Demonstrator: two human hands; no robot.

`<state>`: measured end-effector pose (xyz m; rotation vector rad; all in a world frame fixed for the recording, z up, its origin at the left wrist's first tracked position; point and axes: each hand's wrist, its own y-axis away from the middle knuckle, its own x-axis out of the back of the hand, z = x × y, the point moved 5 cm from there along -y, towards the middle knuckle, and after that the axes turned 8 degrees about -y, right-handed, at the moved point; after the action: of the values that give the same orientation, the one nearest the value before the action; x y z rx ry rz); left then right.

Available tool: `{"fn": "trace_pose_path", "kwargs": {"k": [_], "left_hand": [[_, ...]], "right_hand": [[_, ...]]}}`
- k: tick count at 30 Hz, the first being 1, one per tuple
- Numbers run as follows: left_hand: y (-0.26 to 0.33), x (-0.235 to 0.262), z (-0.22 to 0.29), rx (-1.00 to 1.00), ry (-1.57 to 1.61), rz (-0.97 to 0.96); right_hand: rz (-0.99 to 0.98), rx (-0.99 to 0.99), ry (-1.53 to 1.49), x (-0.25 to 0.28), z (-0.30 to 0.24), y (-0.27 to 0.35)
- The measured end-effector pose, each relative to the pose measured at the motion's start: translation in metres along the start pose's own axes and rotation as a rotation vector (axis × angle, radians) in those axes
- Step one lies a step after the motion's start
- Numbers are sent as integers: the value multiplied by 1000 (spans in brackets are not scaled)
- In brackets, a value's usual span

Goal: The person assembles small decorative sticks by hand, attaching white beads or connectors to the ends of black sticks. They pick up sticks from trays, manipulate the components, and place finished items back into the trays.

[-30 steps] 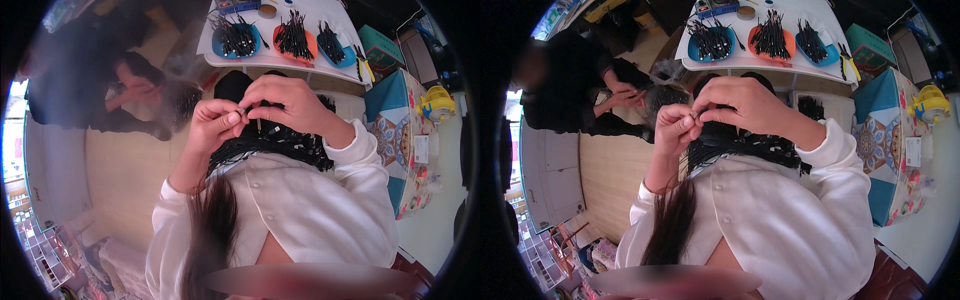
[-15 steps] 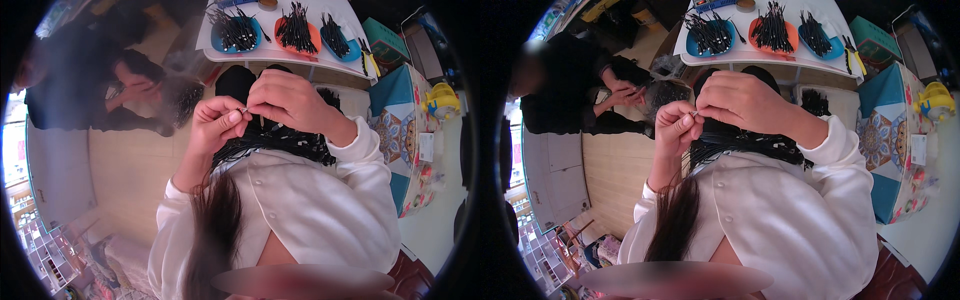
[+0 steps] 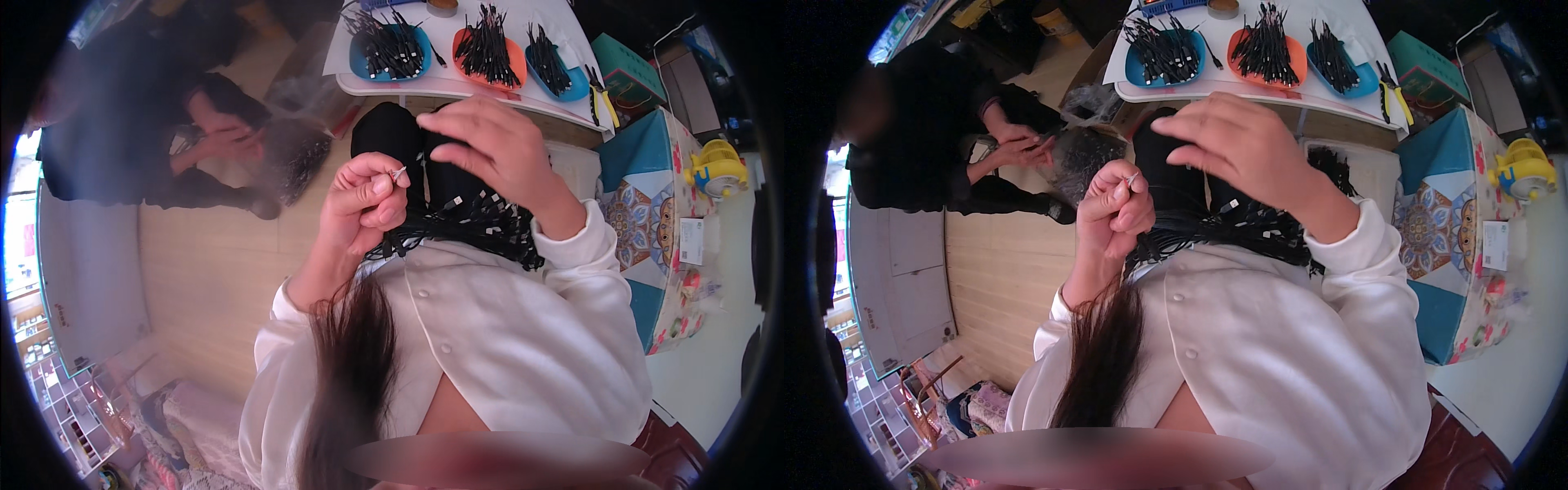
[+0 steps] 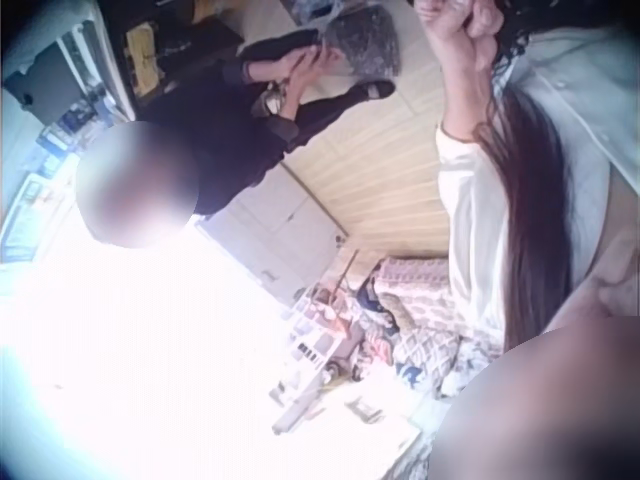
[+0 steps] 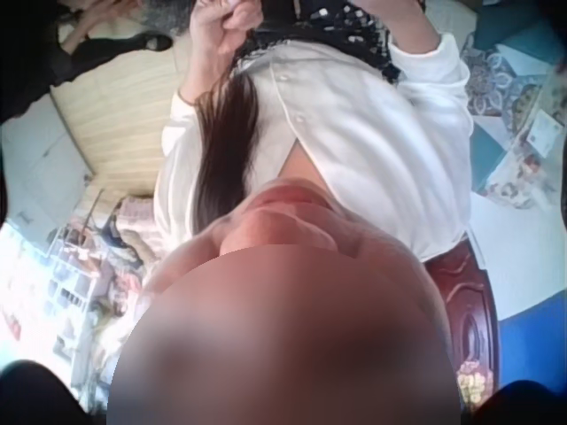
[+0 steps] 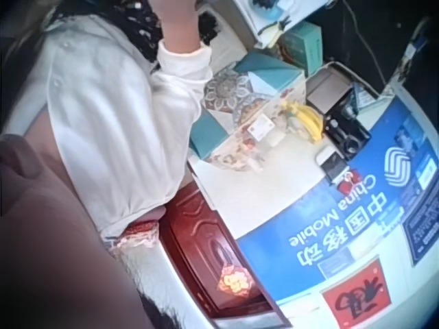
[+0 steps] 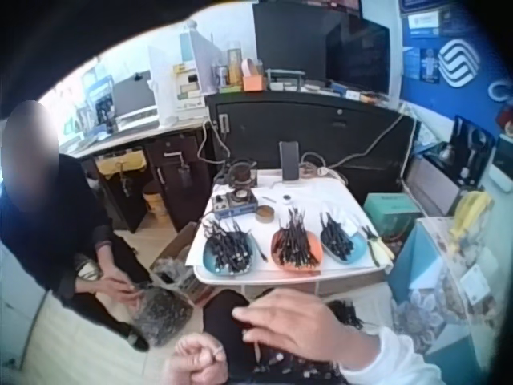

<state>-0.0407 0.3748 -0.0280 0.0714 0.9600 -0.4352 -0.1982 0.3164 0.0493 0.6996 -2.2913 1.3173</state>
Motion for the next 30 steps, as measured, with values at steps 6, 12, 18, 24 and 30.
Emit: {"fn": "trace_pose_path", "kwargs": {"k": [6, 12, 18, 24, 30], "left_hand": [[0, -6, 3, -27, -82, 23], [-3, -13, 9, -47, -184, -10], [-1, -27, 30, -311, -1179, -33], [-11, -6, 8, -15, -432, -25], [-16, -4, -14, 116, -22, -126]], "right_hand": [[-12, 45, -228, -1, -22, -13], [-131, -17, -285, -2, -28, -18], [-339, -1110, -1165, -28, 1, 18], [-197, -412, -396, 4, -11, 1], [-175, 228, -139, 7, -35, -7]]}}
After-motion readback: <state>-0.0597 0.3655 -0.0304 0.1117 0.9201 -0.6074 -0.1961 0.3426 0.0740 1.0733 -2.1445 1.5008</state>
